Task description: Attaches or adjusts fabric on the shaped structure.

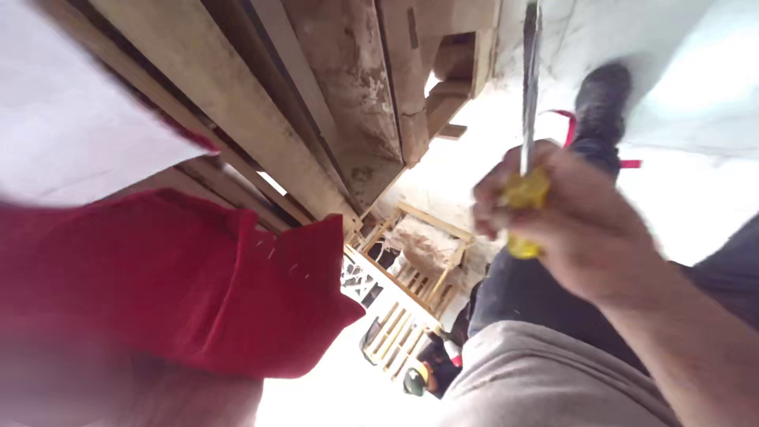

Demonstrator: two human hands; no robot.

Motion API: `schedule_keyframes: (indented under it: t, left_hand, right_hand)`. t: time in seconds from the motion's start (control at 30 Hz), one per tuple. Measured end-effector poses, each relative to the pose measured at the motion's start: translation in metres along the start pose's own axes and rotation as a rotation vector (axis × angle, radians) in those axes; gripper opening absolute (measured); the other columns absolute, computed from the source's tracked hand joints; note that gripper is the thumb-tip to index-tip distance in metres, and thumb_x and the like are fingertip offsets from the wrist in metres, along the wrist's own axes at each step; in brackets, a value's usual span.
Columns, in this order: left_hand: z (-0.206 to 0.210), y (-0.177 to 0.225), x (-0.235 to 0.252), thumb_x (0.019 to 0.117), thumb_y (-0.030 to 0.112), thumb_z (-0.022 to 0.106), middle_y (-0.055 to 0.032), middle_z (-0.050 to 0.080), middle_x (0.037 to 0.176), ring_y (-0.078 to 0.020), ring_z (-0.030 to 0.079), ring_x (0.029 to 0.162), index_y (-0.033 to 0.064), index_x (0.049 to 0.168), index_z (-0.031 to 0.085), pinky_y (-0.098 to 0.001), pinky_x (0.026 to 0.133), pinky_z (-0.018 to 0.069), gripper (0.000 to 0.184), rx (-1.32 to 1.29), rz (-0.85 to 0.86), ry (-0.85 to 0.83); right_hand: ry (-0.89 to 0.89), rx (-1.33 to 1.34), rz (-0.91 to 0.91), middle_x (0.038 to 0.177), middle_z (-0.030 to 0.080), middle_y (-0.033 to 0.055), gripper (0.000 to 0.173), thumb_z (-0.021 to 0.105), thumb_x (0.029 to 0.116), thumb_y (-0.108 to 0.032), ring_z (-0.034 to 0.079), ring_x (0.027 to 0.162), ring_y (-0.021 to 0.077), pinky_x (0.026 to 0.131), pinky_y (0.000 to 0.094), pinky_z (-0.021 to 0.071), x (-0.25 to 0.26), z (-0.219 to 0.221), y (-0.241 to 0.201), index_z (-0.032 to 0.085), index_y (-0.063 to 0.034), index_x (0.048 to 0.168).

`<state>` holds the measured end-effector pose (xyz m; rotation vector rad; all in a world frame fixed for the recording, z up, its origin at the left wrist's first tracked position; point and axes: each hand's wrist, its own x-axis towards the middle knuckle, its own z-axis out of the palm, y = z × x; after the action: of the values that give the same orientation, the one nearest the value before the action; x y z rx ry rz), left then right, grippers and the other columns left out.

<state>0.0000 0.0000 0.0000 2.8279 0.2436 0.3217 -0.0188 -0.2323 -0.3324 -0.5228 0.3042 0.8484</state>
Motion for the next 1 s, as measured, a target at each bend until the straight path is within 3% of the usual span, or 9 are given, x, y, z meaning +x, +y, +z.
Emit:
schedule_keyframes:
  t: [0.1,0.2,0.27,0.33,0.47,0.63,0.73,0.9,1.0]
  left_hand:
    - [0.032,-0.002,0.011,0.1082,0.034,0.044,-0.0266,0.041,0.152,-0.0352,0.043,0.14,-0.0115,0.148,0.036,-0.0472,0.114,0.0382,0.061,0.259,0.194,-0.162]
    - [0.061,0.047,0.009,0.1023,0.037,0.053,-0.0228,0.05,0.148,-0.0366,0.046,0.14,0.0,0.137,0.058,-0.0527,0.115,0.0388,0.051,0.33,0.259,-0.148]
    - [0.063,0.088,-0.032,0.1033,0.031,0.055,0.0005,0.063,0.133,-0.0172,0.056,0.129,0.018,0.121,0.066,-0.0408,0.11,0.0446,0.025,0.202,0.232,-0.132]
    - [0.091,0.124,-0.094,0.1048,0.028,0.051,0.0086,0.069,0.119,-0.0103,0.063,0.119,0.0221,0.115,0.067,-0.0351,0.104,0.0514,0.02,-0.062,0.057,-0.142]
    - [0.178,0.125,-0.149,0.1014,0.006,0.052,-0.0063,0.075,0.092,-0.012,0.073,0.085,-0.008,0.11,0.067,-0.0312,0.078,0.0624,0.022,-0.691,-0.651,0.069]
    - [0.205,0.088,-0.098,0.1102,0.016,0.035,-0.0084,0.069,0.115,-0.0185,0.069,0.095,0.0035,0.133,0.052,-0.0361,0.08,0.059,0.032,-1.52,-1.148,0.552]
    - [0.212,0.08,-0.085,0.111,0.021,0.028,-0.0105,0.071,0.114,-0.0221,0.07,0.1,0.0079,0.122,0.056,-0.0377,0.083,0.059,0.033,-1.949,-1.038,0.859]
    - [0.231,0.089,-0.081,0.0932,0.021,0.068,-0.0122,0.074,0.1,-0.02,0.072,0.09,0.004,0.103,0.071,-0.034,0.085,0.0592,0.02,-2.222,-0.717,1.166]
    - [0.242,0.097,-0.077,0.0926,0.015,0.068,-0.0128,0.074,0.1,-0.0197,0.072,0.091,0.0021,0.105,0.071,-0.0331,0.09,0.0586,0.018,-2.254,-0.609,1.185]
  right_hand:
    - [-0.178,-0.151,-0.216,0.082,0.061,-0.0044,0.005,0.062,0.0859,-0.007,0.057,0.067,0.0004,0.055,0.0167,0.0484,0.014,0.053,-0.036,0.061,-0.0112,0.088]
    - [-0.225,-0.285,-0.276,0.1,0.073,0.0036,0.02,0.068,0.0924,-0.005,0.066,0.077,0.0056,0.066,0.0249,0.0582,0.038,0.102,-0.066,0.073,-0.0045,0.112]
    - [-0.255,-0.329,-0.134,0.096,0.074,0.0055,0.025,0.07,0.0946,-0.006,0.066,0.07,0.0077,0.061,0.0264,0.0567,0.048,0.128,-0.082,0.072,-0.0034,0.119]
    - [-0.277,-0.363,0.039,0.075,0.068,0.0057,0.024,0.066,0.0969,-0.004,0.058,0.055,0.0069,0.05,0.0216,0.0488,0.053,0.144,-0.093,0.068,0.0009,0.12]
    - [-0.226,-0.499,0.142,0.073,0.066,0.0066,0.023,0.063,0.0992,-0.009,0.058,0.055,0.01,0.051,0.0244,0.0498,0.049,0.151,-0.099,0.065,0.0,0.12]
    - [-0.207,-0.659,0.067,0.073,0.065,0.0031,0.012,0.057,0.0983,-0.012,0.059,0.058,0.0099,0.054,0.0259,0.0522,0.049,0.152,-0.106,0.064,-0.0033,0.104]
    - [-0.196,-0.706,0.058,0.074,0.068,0.0048,0.012,0.058,0.0967,-0.006,0.061,0.058,0.0099,0.054,0.0244,0.0528,0.054,0.153,-0.111,0.066,0.0003,0.102]
    - [-0.323,-0.575,0.054,0.072,0.07,0.0029,0.013,0.057,0.0914,0.001,0.066,0.061,0.0094,0.059,0.0255,0.0576,0.071,0.137,-0.105,0.069,-0.0058,0.092]
    - [-0.34,-0.539,0.067,0.077,0.071,0.0007,0.01,0.067,0.0894,-0.005,0.066,0.066,0.0093,0.062,0.029,0.0587,0.071,0.128,-0.103,0.073,-0.0124,0.092]
